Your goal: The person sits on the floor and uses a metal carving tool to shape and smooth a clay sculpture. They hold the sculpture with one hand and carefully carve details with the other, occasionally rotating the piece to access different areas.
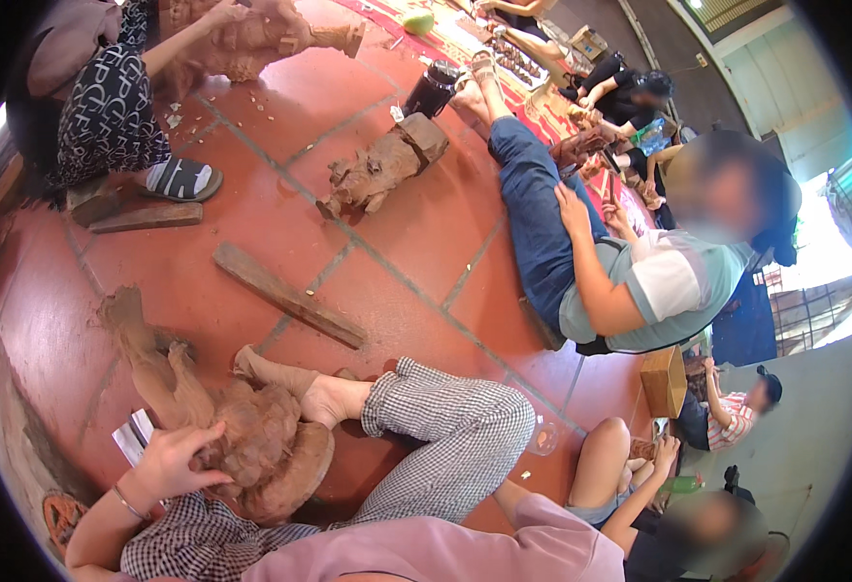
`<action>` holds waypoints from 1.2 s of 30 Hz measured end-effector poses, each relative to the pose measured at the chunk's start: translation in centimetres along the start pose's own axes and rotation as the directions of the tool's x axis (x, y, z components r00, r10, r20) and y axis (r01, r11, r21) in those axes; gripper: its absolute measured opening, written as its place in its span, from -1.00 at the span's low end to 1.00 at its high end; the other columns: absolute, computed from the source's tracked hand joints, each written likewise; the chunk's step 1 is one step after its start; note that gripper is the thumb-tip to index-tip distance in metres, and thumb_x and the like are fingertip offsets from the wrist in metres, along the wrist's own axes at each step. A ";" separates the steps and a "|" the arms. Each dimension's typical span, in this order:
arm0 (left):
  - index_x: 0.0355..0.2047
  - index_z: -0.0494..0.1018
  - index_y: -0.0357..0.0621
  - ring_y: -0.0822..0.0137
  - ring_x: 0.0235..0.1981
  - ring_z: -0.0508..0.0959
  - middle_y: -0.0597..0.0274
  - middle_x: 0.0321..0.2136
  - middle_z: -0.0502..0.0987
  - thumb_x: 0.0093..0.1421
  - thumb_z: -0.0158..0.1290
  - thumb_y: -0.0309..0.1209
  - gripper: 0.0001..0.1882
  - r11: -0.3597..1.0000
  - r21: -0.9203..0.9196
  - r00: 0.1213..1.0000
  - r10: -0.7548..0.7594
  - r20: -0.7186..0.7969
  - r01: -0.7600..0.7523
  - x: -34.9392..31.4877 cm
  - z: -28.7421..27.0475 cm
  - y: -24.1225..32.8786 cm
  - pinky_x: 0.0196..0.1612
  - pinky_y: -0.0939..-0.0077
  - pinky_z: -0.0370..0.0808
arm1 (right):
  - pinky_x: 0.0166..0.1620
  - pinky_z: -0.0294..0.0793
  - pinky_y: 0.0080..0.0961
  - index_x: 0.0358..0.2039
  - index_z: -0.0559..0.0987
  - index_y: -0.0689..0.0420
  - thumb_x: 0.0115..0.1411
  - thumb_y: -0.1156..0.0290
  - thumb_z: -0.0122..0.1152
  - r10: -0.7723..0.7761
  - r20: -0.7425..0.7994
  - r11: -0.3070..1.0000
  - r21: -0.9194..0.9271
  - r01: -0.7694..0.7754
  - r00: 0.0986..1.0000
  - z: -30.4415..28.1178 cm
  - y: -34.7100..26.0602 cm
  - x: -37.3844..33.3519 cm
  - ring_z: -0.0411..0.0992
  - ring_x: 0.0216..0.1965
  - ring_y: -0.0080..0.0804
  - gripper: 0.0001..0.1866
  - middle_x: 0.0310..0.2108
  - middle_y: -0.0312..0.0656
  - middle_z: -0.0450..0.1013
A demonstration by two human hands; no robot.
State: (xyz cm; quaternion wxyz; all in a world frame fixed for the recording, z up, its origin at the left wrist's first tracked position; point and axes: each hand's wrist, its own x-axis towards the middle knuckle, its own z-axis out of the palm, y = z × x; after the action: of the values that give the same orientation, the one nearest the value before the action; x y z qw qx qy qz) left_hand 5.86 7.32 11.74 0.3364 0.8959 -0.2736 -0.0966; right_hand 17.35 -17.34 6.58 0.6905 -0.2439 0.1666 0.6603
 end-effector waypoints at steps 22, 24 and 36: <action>0.19 0.38 -0.17 0.15 -0.39 0.60 0.04 -0.31 0.57 -0.01 0.34 -0.19 -0.24 0.998 -0.048 0.999 -0.039 -0.036 0.037 -1.9 0.7 0.9 -0.30 0.31 0.56 | -0.07 0.60 -0.36 -0.07 0.57 0.14 0.39 0.04 -0.01 -0.505 -0.531 0.853 -0.427 0.300 0.680 -15.3 8.8 -11.7 0.51 -0.02 -0.35 -0.58 -0.01 -0.15 0.53; 0.19 0.38 -0.18 0.10 -0.33 0.61 0.01 -0.26 0.58 0.05 0.30 -0.17 -0.28 1.000 -0.030 0.997 -0.002 -0.072 0.000 -2.1 0.9 0.9 -0.27 0.29 0.56 | -0.08 0.60 -0.37 -0.08 0.57 0.14 0.39 0.06 0.00 -0.542 -0.681 0.835 -0.505 0.219 0.492 -20.7 10.6 -17.5 0.52 -0.03 -0.35 -0.59 -0.02 -0.15 0.53; 0.17 0.41 -0.16 0.13 -0.29 0.61 0.01 -0.27 0.58 0.12 0.25 -0.27 -0.39 0.990 -0.080 0.992 -0.119 -0.030 0.116 -1.1 1.2 1.8 -0.16 0.31 0.52 | -0.25 0.51 -0.59 -0.33 0.58 0.21 0.24 0.37 0.27 -0.824 -0.456 0.461 -0.885 -0.070 0.336 -20.8 6.6 -33.2 0.50 -0.36 -0.57 -0.85 -0.41 -0.27 0.55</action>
State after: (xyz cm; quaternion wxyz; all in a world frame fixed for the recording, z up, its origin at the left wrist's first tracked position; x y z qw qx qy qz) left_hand 3.75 6.12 12.01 0.3694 0.8983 -0.2104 -0.1114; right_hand 10.32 -56.48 6.99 0.4638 -0.8528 0.1064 0.2152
